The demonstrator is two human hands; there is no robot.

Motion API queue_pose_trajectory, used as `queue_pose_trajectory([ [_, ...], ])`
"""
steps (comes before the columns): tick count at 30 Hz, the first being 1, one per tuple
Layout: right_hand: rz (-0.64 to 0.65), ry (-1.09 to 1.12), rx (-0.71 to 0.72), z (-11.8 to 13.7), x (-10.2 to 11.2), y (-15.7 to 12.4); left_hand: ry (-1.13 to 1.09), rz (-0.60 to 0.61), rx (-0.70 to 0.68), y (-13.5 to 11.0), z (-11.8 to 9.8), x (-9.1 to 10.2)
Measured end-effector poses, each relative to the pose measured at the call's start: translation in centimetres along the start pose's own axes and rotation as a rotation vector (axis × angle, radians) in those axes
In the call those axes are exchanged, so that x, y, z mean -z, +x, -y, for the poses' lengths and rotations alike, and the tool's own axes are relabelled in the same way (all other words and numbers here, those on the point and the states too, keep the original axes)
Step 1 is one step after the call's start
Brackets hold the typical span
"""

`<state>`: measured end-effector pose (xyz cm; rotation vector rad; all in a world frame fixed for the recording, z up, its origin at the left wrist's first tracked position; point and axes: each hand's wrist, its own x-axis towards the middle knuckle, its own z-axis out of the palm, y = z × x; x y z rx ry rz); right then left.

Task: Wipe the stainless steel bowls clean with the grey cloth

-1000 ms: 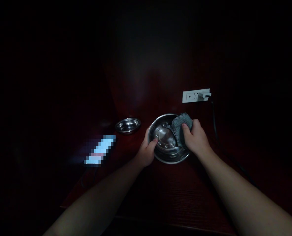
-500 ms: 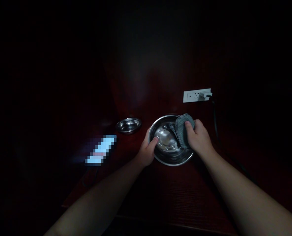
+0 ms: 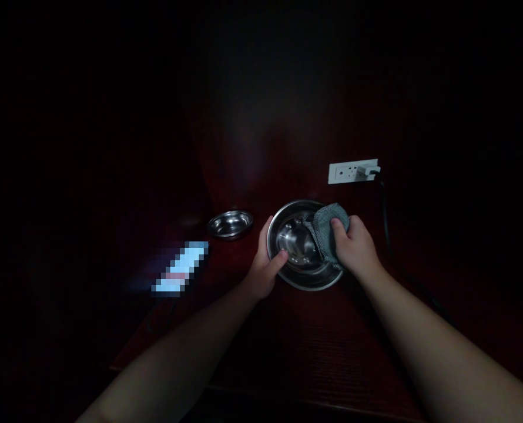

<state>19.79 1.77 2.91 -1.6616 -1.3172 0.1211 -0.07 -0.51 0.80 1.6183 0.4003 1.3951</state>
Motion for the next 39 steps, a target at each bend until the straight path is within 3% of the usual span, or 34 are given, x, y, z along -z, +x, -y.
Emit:
queue_pose_trajectory([
  [5, 0.005, 0.015, 0.003, -0.2, -0.4, -0.1, -0.003, 0.057, 0.011, 0.0, -0.2, -0.4],
  [13, 0.023, -0.064, 0.082, 0.1, -0.1, -0.4, 0.041, 0.06, -0.022, 0.5, 0.6, 0.5],
  [28, -0.005, -0.121, 0.259, 0.0, 0.4, -0.4, 0.077, 0.028, 0.062, 0.4, 0.3, 0.6],
  [39, 0.01, -0.082, 0.24, 0.1, 0.5, -0.3, 0.056, 0.024, 0.069, 0.4, 0.5, 0.7],
])
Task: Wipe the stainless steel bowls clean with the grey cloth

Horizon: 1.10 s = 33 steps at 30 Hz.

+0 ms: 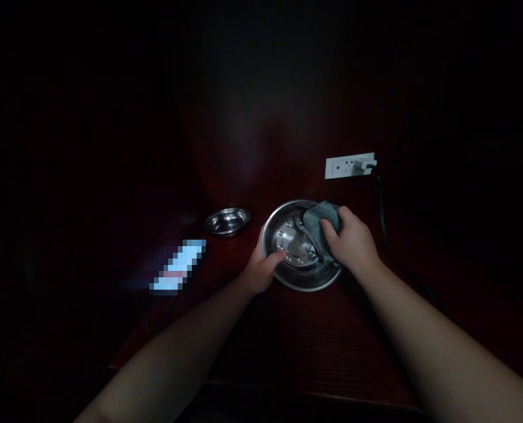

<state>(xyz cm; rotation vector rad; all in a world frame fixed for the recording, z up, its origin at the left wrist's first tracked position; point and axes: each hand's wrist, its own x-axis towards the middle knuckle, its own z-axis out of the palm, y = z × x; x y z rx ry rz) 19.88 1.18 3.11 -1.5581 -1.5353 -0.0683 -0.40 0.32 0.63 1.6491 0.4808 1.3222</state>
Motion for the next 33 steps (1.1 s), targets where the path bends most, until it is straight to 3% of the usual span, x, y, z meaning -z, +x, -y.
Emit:
queue_pose_trajectory([
  [26, 0.026, 0.08, -0.04, -0.01, -0.16, 0.02, 0.034, -0.036, -0.025, -0.18, -0.12, -0.14],
  [33, -0.001, 0.178, -0.203, 0.03, -0.84, 0.17, -0.053, 0.017, -0.131, -0.46, -0.5, -0.69],
])
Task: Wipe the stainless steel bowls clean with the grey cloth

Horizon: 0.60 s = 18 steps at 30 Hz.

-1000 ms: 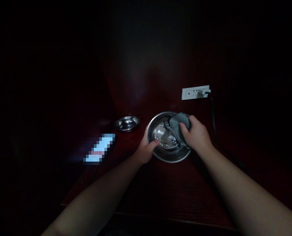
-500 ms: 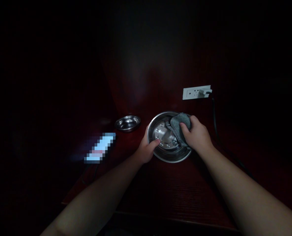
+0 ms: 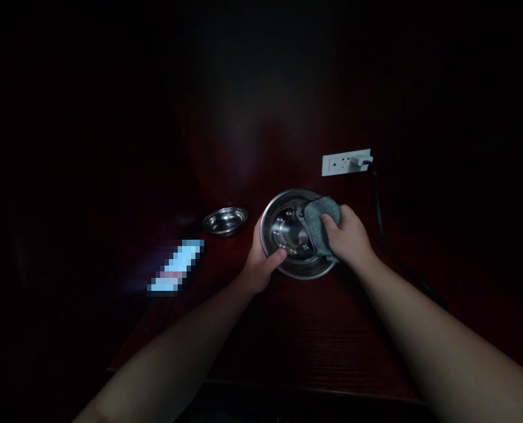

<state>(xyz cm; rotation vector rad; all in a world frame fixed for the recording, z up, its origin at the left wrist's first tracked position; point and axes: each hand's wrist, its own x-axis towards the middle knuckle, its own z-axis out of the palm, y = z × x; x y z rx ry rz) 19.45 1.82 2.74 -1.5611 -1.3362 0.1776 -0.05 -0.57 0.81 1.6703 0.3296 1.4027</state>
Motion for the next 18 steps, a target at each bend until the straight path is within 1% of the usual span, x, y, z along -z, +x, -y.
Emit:
queue_pose_trajectory([
  [4, 0.007, 0.017, 0.009, 0.11, -0.38, -0.26, -0.025, 0.004, 0.032, -0.13, 0.22, -0.19],
  [11, -0.002, -0.053, 0.028, 0.61, -0.08, -0.52, 0.018, -0.011, 0.037, 0.0, 0.42, 0.21],
  [18, 0.022, -0.058, 0.03, 0.39, -0.18, -0.47, 0.029, -0.024, 0.042, 0.2, 0.6, 0.41],
])
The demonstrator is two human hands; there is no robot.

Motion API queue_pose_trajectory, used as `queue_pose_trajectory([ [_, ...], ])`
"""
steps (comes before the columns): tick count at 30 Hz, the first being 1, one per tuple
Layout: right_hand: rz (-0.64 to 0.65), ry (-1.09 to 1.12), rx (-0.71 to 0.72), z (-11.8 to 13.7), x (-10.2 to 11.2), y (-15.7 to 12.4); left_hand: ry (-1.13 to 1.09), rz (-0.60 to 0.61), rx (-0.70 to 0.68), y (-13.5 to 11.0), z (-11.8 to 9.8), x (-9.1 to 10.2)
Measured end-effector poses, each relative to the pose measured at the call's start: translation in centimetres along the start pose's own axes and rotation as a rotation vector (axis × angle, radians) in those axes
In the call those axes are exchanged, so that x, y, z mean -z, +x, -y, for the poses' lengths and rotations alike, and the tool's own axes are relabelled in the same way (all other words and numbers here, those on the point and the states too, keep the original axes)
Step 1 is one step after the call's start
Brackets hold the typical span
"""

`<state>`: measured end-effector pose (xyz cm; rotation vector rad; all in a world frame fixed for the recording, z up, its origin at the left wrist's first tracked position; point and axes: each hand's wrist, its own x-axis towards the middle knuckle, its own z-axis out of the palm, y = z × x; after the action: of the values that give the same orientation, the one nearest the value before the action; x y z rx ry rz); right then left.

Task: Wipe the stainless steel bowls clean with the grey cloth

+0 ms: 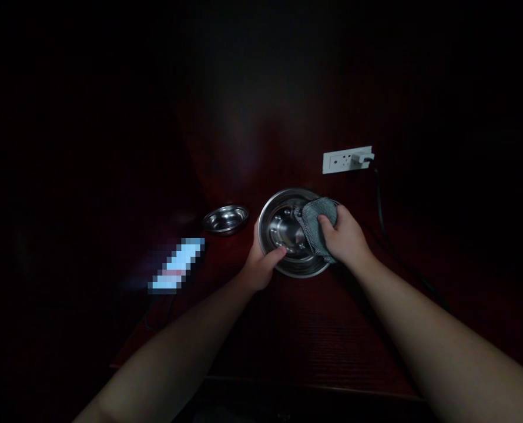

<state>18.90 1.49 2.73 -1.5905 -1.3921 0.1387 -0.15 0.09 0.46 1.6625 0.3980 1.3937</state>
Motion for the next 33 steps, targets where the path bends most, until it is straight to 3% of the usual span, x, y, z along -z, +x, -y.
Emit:
queue_pose_trajectory([
  [12, -0.005, -0.025, 0.039, -0.9, -0.3, 0.3, 0.007, 0.017, -0.012, 0.2, 0.3, 0.3],
  [33, 0.035, -0.089, 0.139, -1.0, 0.3, 0.4, -0.007, 0.057, 0.086, 0.5, 0.1, 0.8],
])
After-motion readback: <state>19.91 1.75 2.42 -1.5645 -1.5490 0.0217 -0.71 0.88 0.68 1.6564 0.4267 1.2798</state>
